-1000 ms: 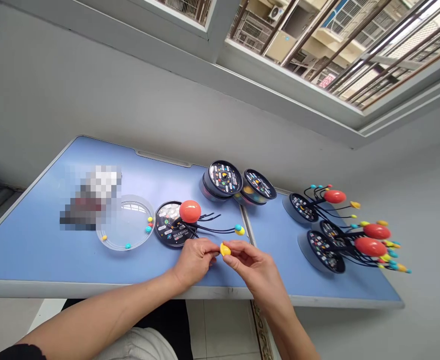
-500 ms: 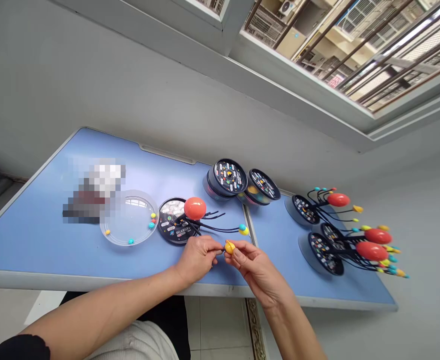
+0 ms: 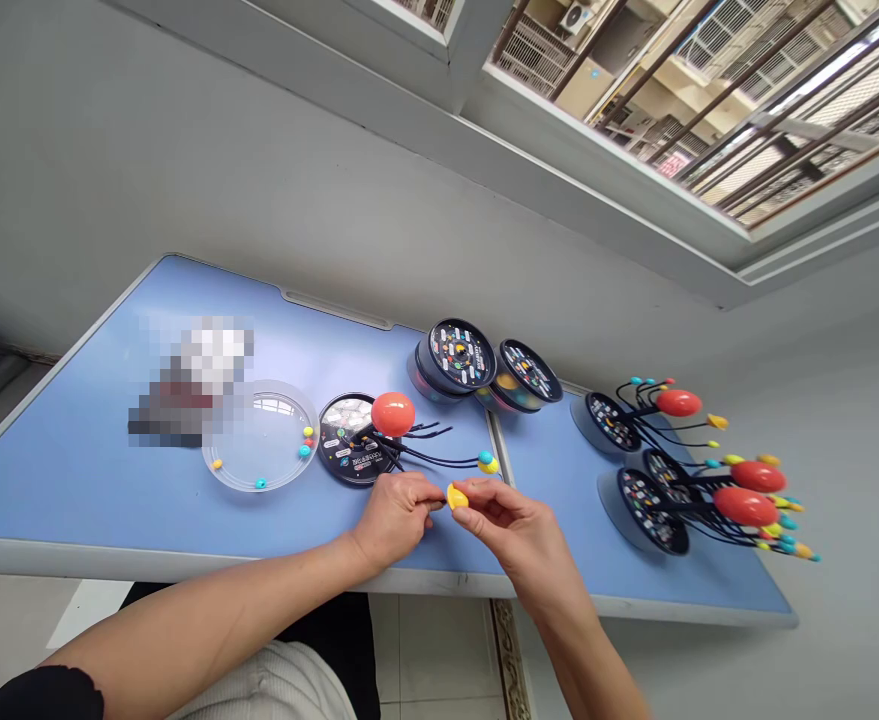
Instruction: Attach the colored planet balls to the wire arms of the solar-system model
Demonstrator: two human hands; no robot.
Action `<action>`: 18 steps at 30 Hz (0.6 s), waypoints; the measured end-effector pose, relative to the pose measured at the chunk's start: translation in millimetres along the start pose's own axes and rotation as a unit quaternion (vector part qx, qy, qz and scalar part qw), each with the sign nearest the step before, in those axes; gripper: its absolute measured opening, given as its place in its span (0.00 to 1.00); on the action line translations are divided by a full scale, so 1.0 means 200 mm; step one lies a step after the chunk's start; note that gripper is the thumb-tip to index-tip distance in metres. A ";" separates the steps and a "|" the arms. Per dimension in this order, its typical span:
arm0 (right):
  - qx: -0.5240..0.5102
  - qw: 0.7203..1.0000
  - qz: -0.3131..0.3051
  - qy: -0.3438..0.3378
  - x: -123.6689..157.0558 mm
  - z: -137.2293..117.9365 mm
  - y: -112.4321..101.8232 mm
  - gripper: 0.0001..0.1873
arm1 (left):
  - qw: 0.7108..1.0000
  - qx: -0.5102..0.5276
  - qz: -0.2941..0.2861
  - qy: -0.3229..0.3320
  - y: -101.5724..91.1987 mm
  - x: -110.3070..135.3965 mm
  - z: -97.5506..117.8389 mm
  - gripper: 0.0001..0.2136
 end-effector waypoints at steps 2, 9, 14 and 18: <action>0.013 1.000 -0.007 -0.009 0.00 -0.02 0.01 0.17 | 1.000 0.003 0.002 0.004 -0.01 0.00 0.01 0.15; 0.003 0.999 -0.033 0.005 -0.02 -0.04 0.06 0.17 | 0.999 0.013 0.032 0.008 -0.02 0.00 0.00 0.14; 0.001 0.999 -0.015 -0.029 -0.01 -0.02 0.07 0.19 | 0.998 0.040 0.050 -0.029 -0.03 -0.01 0.00 0.15; 0.006 0.998 0.008 -0.055 0.03 0.01 0.07 0.21 | 0.996 0.048 0.070 -0.016 -0.04 -0.02 0.03 0.14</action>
Point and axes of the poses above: each hand's wrist, its own x-axis away from the middle knuckle, its own y-axis out of the palm, z = x × y, the point moved 3 cm from there along -x, towards the middle knuckle
